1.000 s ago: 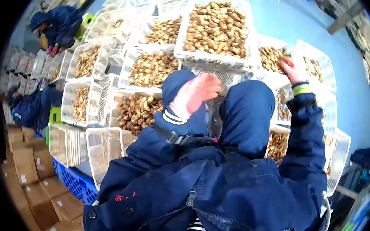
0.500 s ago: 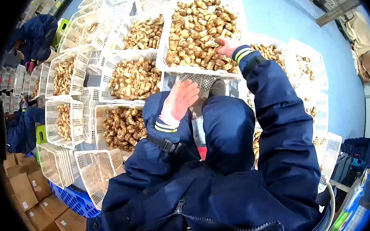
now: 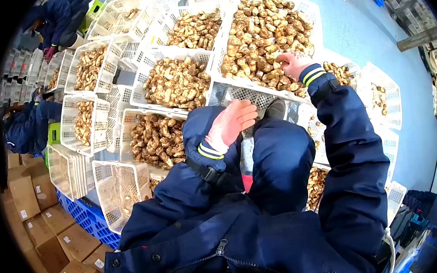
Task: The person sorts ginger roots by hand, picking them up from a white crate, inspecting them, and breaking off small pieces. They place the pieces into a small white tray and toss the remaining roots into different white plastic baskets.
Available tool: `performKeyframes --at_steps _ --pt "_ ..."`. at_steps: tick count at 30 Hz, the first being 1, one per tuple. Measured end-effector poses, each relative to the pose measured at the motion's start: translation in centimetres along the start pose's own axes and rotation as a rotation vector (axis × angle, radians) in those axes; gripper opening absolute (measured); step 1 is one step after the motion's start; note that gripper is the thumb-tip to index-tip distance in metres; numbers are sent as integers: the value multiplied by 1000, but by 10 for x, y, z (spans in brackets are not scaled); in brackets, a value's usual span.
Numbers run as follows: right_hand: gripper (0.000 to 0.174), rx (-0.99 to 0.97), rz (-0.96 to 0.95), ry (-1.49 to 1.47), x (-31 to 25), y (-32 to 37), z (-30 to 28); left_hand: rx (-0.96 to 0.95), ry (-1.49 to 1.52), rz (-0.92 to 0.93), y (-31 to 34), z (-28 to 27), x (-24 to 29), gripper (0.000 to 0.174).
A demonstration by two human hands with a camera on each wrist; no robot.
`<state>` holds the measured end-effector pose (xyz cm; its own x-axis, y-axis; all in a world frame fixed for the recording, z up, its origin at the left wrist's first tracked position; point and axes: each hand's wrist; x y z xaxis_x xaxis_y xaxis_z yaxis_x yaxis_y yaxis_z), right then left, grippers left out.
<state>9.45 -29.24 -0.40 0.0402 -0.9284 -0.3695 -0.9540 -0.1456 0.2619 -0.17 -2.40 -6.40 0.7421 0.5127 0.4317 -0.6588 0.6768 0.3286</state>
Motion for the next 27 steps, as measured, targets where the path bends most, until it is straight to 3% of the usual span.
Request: performKeyframes --at_steps 2,5,7,9,11,13,14,15,18,19,20,22,24,25,26,27 --pt "29 -68 16 -10 22 -8 6 10 -12 -14 2 5 0 48" --pt "35 -128 -52 36 3 -5 -14 19 -25 -3 -1 3 -4 47" --pt "36 -180 11 126 -24 -5 -28 -19 -7 25 -1 0 -7 48" --pt "37 -269 -116 247 -6 -21 -18 31 -17 -4 3 7 -1 47" --pt "37 -413 -10 376 -24 -23 -13 -2 6 19 1 -1 -5 46" --pt "40 -552 -21 356 -25 -28 -2 9 34 -3 1 0 -4 44" --pt "42 -525 -71 476 -24 -29 6 16 27 2 1 0 -4 44" --pt "42 -589 4 472 -46 -24 1 17 20 4 1 1 -3 44" --pt "35 -504 -6 403 -39 -22 8 -3 26 7 3 -1 0 46" --pt "28 -408 -65 522 -36 -24 17 14 6 4 3 -1 -2 46" --pt "22 -362 -114 335 -23 -21 11 -22 41 20 2 -4 -3 46" --pt "20 -222 -64 391 -5 -17 11 -6 50 25 5 -1 0 44" --pt "26 -124 -54 87 4 -1 -5 -41 63 12 2 -6 -3 43" --pt "27 -64 75 126 -14 16 -24 -24 50 -16 4 -2 1 44" --pt "25 97 30 -95 -11 32 -30 -57 74 6 3 -6 0 45" --pt "26 115 176 -237 -26 56 -45 -34 55 -10 4 -4 1 45"
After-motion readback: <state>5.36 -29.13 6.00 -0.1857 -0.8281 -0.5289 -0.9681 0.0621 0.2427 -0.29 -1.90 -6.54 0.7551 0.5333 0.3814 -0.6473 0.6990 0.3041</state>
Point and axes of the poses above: each hand's wrist, its own y-axis away from the middle knuckle, its own z-axis out of the palm, x = y × z, and after that the axes turned 3 degrees about -y, right-handed
